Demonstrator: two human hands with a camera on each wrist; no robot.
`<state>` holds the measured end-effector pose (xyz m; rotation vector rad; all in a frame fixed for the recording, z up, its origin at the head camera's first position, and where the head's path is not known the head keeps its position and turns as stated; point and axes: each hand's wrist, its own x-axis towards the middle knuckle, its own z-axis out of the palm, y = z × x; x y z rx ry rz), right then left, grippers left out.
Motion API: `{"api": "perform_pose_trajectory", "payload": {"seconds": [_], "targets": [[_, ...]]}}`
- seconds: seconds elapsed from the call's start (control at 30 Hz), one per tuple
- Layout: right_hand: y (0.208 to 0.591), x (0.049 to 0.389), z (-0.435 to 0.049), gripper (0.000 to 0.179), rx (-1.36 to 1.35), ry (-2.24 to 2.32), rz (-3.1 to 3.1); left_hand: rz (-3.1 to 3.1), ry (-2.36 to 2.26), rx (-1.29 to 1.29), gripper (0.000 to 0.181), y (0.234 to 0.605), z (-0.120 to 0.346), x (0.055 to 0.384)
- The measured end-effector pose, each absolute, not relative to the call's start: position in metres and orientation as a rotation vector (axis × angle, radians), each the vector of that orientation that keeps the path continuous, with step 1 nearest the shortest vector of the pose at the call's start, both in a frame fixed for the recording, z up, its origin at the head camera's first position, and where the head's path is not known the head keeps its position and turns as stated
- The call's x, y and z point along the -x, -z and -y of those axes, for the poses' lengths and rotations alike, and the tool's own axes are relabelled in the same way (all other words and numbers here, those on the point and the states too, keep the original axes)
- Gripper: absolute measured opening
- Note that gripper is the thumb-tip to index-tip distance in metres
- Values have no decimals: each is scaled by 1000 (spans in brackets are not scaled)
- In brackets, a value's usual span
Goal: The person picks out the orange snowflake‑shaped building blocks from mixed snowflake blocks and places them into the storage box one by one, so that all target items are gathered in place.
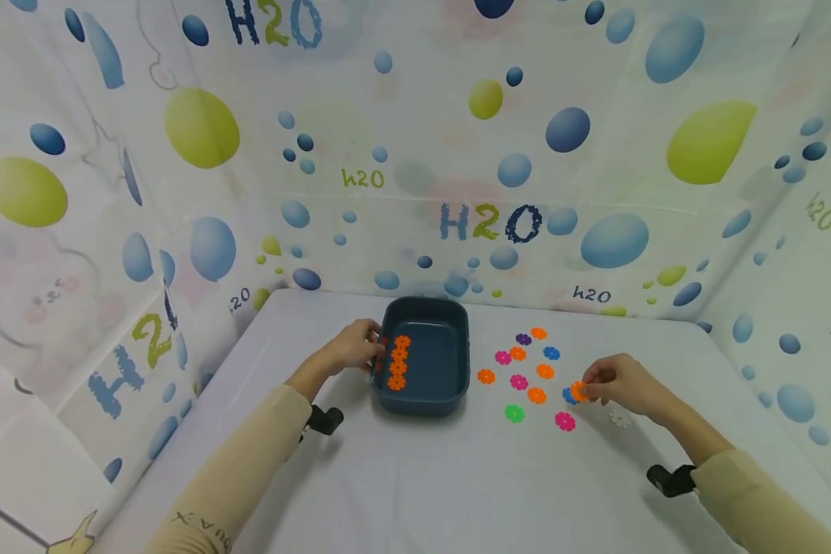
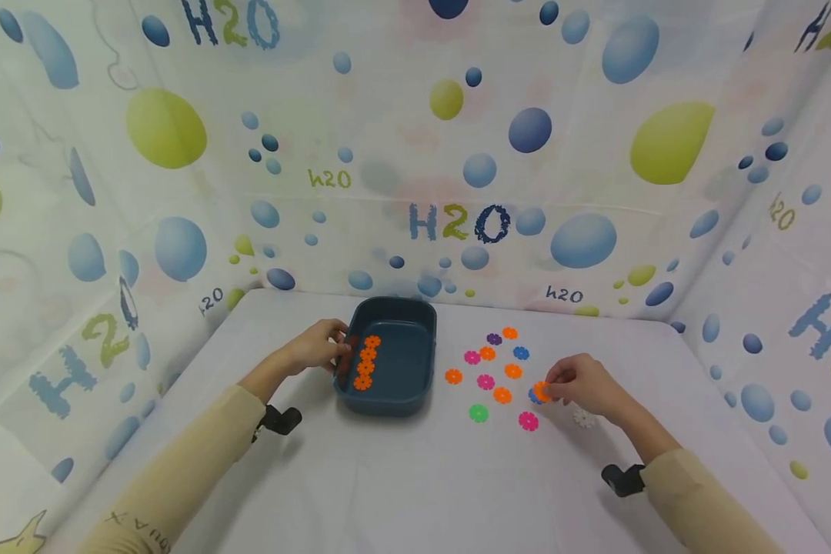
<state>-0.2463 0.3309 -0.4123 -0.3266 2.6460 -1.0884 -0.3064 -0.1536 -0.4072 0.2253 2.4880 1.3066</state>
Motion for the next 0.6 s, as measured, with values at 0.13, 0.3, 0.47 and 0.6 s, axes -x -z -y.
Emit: {"api": "perform_pose_trajectory", "payload": {"seconds": [0.13, 0.3, 0.47, 0.6], "targets": [[402, 252, -316, 20, 370, 1164, -2634, -2477, -1316, -219, 45, 407, 154, 307], [391, 260, -290, 20, 427, 1243, -2613, -2474, -1327, -215, 44, 407, 153, 306], [386, 267, -262, 19, 477, 1295, -2595, -2483, -1330, -222, 44, 407, 153, 305], [383, 274, -240, 20, 501, 1323, -2579, -2486, -1331, -232, 44, 408, 154, 305]]}}
